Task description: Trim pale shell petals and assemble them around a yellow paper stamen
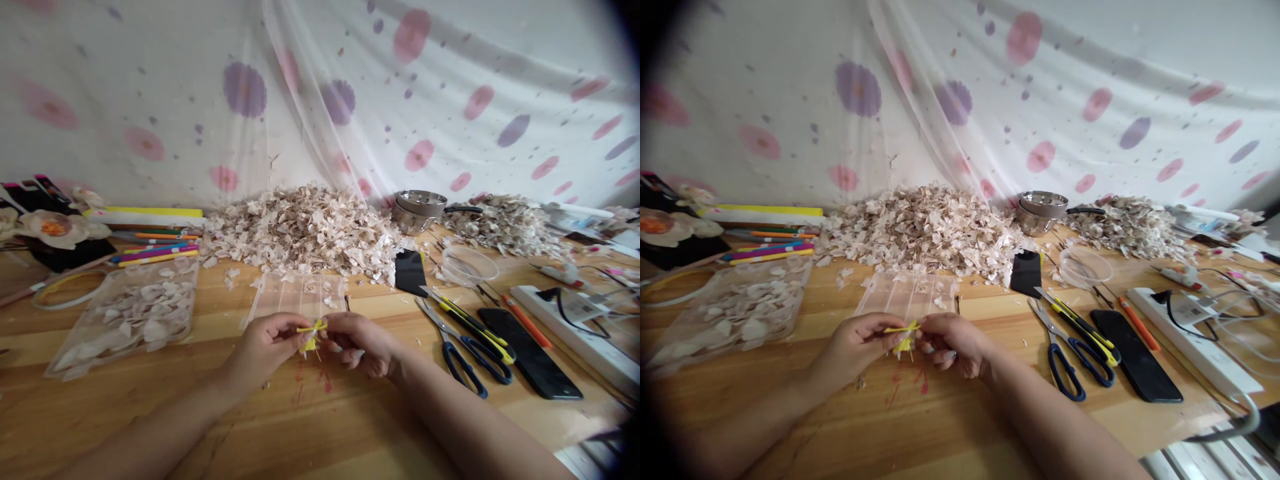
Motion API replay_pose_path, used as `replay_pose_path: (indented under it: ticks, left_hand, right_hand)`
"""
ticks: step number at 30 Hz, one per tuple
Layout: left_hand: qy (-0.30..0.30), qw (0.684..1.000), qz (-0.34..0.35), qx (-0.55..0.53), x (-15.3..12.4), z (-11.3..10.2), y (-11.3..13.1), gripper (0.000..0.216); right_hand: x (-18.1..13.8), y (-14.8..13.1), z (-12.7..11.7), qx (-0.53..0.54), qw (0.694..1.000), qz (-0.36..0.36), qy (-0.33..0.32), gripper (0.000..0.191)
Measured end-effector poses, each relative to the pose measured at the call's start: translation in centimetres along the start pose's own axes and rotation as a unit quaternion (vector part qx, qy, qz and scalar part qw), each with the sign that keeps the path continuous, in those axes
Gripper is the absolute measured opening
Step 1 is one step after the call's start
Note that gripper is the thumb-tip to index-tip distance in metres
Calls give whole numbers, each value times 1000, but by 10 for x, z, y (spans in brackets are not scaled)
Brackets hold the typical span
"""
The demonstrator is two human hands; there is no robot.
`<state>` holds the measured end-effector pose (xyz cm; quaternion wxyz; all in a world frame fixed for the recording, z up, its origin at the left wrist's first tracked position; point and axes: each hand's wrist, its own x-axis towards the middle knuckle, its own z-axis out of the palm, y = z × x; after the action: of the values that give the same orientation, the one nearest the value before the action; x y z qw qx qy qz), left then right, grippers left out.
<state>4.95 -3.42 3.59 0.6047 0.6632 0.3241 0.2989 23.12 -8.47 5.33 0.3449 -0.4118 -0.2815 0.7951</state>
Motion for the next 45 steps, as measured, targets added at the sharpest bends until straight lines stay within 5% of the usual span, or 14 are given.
replay_pose_path:
  ticks: [3,5,7,9,12,14,17,25,36,45]
  left_hand:
    - [0,989,-70,-131,2,2,3,23]
    - [12,975,-106,-197,3,3,6,25]
    - [18,959,-133,-249,3,4,10,26]
    - [14,948,-150,-281,2,4,12,25]
    - [4,935,-172,-310,2,4,12,23]
    - [-10,929,-184,-321,2,3,11,24]
    - [-39,922,-201,-329,1,4,12,21]
    - [-61,912,-220,-340,-1,5,14,20]
    - [-43,915,-194,-351,0,2,9,25]
    - [-41,949,-139,-281,2,3,9,29]
  right_hand:
    - [2,2,1,-51,984,-156,65,23]
    - [3,3,-2,-136,938,-293,125,20]
    - [2,3,-7,-283,842,-424,174,11]
    - [-1,3,-13,-442,705,-524,180,9]
    - [-5,1,-20,-601,528,-582,147,24]
    - [-6,1,-21,-651,455,-588,153,27]
    - [-5,3,-19,-669,405,-598,176,27]
    - [-6,4,-15,-657,426,-603,154,22]
    - [0,10,-16,-577,554,-574,176,18]
    - [2,13,-16,-600,554,-557,150,34]
